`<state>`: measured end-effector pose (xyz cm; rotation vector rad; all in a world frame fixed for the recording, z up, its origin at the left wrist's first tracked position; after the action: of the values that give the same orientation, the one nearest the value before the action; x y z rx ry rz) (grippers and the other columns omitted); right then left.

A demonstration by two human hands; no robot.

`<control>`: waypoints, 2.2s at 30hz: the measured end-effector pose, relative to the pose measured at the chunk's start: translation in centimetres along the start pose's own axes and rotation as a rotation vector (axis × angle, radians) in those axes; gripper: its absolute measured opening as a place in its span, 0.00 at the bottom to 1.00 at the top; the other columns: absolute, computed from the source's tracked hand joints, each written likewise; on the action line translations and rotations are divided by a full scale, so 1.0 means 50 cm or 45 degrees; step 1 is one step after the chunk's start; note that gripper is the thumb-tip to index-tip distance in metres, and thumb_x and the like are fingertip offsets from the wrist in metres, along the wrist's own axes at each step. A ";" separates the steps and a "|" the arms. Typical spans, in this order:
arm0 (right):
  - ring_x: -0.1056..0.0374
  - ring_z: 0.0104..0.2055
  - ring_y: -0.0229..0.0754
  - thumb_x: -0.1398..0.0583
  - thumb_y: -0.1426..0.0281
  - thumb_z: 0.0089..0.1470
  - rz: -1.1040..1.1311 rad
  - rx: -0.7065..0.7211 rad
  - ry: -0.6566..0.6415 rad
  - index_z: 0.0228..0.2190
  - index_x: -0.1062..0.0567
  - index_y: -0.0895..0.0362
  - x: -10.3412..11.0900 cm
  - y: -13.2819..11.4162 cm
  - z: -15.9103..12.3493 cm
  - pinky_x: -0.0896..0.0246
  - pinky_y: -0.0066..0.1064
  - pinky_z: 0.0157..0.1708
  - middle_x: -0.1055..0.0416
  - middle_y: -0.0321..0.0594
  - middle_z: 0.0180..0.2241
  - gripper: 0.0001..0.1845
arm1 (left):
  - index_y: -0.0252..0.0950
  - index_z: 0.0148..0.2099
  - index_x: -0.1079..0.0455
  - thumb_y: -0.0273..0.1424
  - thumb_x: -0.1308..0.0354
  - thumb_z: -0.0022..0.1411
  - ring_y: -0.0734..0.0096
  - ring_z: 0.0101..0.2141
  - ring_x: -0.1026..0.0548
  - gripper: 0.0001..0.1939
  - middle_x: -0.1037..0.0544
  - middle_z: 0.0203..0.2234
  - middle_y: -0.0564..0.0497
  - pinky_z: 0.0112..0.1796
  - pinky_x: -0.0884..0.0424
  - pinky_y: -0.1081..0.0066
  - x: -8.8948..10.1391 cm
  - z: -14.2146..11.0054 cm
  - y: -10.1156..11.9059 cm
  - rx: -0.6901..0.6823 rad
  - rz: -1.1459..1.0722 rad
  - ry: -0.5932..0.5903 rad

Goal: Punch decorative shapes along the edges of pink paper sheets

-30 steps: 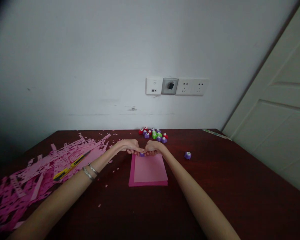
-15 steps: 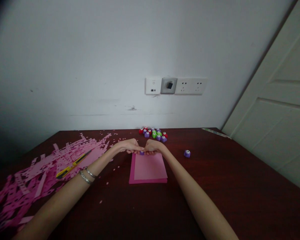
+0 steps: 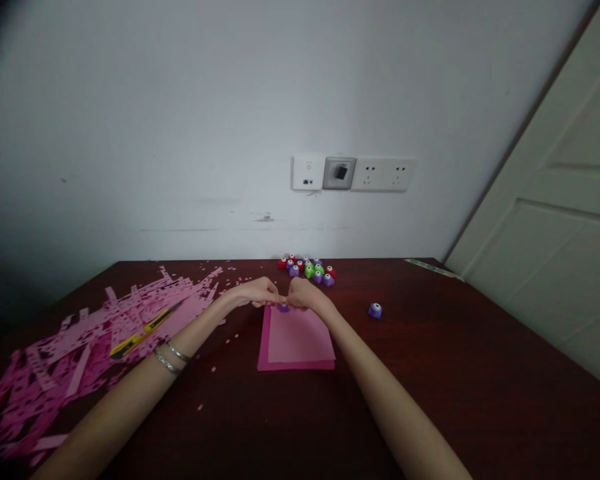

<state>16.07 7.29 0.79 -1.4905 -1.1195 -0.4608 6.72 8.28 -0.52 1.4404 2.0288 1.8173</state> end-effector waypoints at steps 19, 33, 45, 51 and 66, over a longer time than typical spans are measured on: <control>0.38 0.18 0.30 0.39 0.72 0.40 -0.062 0.267 -0.179 0.37 0.28 0.61 -0.020 -0.015 -0.017 0.44 0.19 0.14 0.31 0.36 0.26 0.17 | 0.33 0.18 0.34 0.42 0.39 0.44 0.81 0.13 0.42 0.17 0.37 0.10 0.57 0.15 0.48 0.77 -0.026 -0.024 -0.006 0.047 0.530 -0.187; 0.39 0.18 0.30 0.39 0.71 0.43 -0.065 0.347 -0.010 0.36 0.28 0.63 0.005 0.006 0.005 0.47 0.20 0.16 0.31 0.36 0.23 0.15 | 0.32 0.19 0.32 0.38 0.38 0.44 0.81 0.12 0.42 0.14 0.35 0.11 0.57 0.16 0.47 0.76 -0.029 -0.016 -0.018 0.070 0.529 -0.199; 0.40 0.21 0.32 0.41 0.64 0.46 -0.040 0.221 0.251 0.33 0.27 0.60 0.142 0.039 -0.085 0.46 0.19 0.14 0.34 0.36 0.24 0.14 | 0.32 0.18 0.31 0.37 0.38 0.43 0.80 0.14 0.40 0.13 0.32 0.13 0.54 0.17 0.45 0.76 -0.027 -0.014 -0.023 0.099 0.522 -0.207; 0.37 0.24 0.34 0.40 0.63 0.45 -0.045 0.019 0.217 0.34 0.28 0.61 0.130 0.149 -0.162 0.41 0.19 0.12 0.32 0.41 0.29 0.15 | 0.32 0.20 0.31 0.36 0.39 0.42 0.82 0.14 0.40 0.11 0.33 0.12 0.55 0.16 0.46 0.78 -0.028 -0.017 -0.021 0.100 0.487 -0.210; 0.36 0.19 0.33 0.40 0.67 0.46 -0.082 -0.256 0.208 0.37 0.28 0.61 0.116 0.299 -0.230 0.42 0.20 0.10 0.29 0.43 0.31 0.16 | 0.32 0.19 0.31 0.37 0.39 0.41 0.82 0.13 0.41 0.13 0.32 0.12 0.54 0.16 0.46 0.77 -0.031 -0.014 -0.027 0.109 0.454 -0.220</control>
<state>34.64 0.68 0.36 -1.5619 -1.0174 -0.7450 6.40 6.91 -2.19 2.0162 1.8819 1.6580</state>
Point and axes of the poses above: each hand's wrist, its own z-axis towards the middle knuckle, its own x-axis out of the back of the hand, y = z × x, the point moved 8 cm from there along z, towards the middle knuckle
